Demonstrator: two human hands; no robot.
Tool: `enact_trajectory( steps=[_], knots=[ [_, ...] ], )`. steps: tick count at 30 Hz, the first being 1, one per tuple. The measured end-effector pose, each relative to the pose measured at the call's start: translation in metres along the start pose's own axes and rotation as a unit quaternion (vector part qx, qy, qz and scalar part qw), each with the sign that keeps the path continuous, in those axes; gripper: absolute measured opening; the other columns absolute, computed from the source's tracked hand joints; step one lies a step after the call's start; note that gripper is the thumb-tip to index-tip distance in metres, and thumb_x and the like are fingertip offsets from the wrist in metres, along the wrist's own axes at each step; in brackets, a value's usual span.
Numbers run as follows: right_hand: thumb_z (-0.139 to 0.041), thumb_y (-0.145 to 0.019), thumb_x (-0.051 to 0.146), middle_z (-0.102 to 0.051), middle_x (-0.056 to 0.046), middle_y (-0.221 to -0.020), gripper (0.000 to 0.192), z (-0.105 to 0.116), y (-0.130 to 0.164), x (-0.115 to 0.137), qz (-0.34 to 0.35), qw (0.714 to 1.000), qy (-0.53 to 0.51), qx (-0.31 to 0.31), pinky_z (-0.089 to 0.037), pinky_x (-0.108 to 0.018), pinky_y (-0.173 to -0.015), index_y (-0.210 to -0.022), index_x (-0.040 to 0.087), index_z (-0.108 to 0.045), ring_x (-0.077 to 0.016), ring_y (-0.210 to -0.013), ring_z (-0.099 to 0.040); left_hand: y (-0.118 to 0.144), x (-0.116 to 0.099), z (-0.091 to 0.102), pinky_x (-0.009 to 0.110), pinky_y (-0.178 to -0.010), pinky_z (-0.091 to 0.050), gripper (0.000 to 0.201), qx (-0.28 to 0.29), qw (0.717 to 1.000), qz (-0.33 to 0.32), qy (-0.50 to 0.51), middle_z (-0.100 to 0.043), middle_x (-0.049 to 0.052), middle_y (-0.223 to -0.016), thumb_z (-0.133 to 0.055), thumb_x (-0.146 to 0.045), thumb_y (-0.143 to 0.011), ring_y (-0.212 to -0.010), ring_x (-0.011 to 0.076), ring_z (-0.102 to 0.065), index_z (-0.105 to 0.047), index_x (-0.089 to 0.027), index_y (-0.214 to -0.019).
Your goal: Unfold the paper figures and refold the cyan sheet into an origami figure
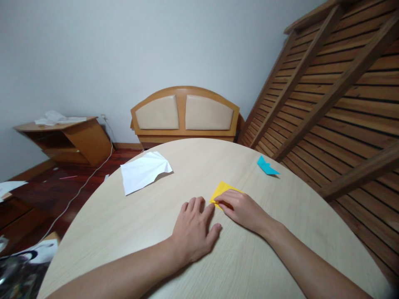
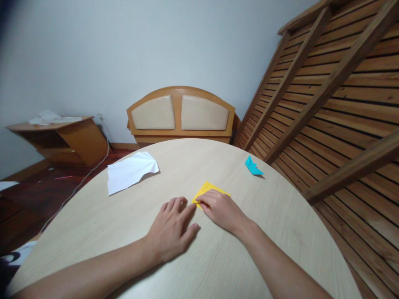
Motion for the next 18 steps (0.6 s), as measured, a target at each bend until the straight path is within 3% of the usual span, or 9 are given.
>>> enact_trajectory(
  steps=[7, 18],
  knots=[
    [-0.060, -0.095, 0.015, -0.072, -0.004, -0.091, 0.013, 0.000, -0.002, 0.001, -0.012, 0.997, 0.063, 0.038, -0.052, -0.032, -0.081, -0.093, 0.019, -0.072, -0.0194, -0.088, -0.068, 0.000, 0.001, 0.000, 0.049, -0.091, -0.041, 0.039, 0.001, 1.000, 0.001, -0.002, -0.056, 0.011, -0.115, -0.048, -0.050, -0.095, -0.106, 0.0318, -0.050, -0.057, -0.024, -0.122],
    [-0.054, -0.095, 0.006, -0.069, -0.005, -0.095, 0.019, -0.001, -0.003, 0.014, 0.022, 0.981, 0.164, 0.102, -0.049, -0.030, -0.068, -0.102, 0.018, -0.066, -0.0202, -0.083, -0.069, -0.001, -0.001, -0.001, 0.049, -0.092, -0.042, 0.043, 0.007, 1.000, 0.001, -0.016, -0.057, 0.013, -0.117, -0.046, -0.049, -0.096, -0.108, 0.0319, -0.051, -0.055, -0.023, -0.129]
  ],
)
Point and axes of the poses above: each hand's wrist, its own y-axis away from the middle knuckle, its own z-axis out of the back of the hand, x = y × z, the point moved 4 cm from there along -y, towards the middle knuckle
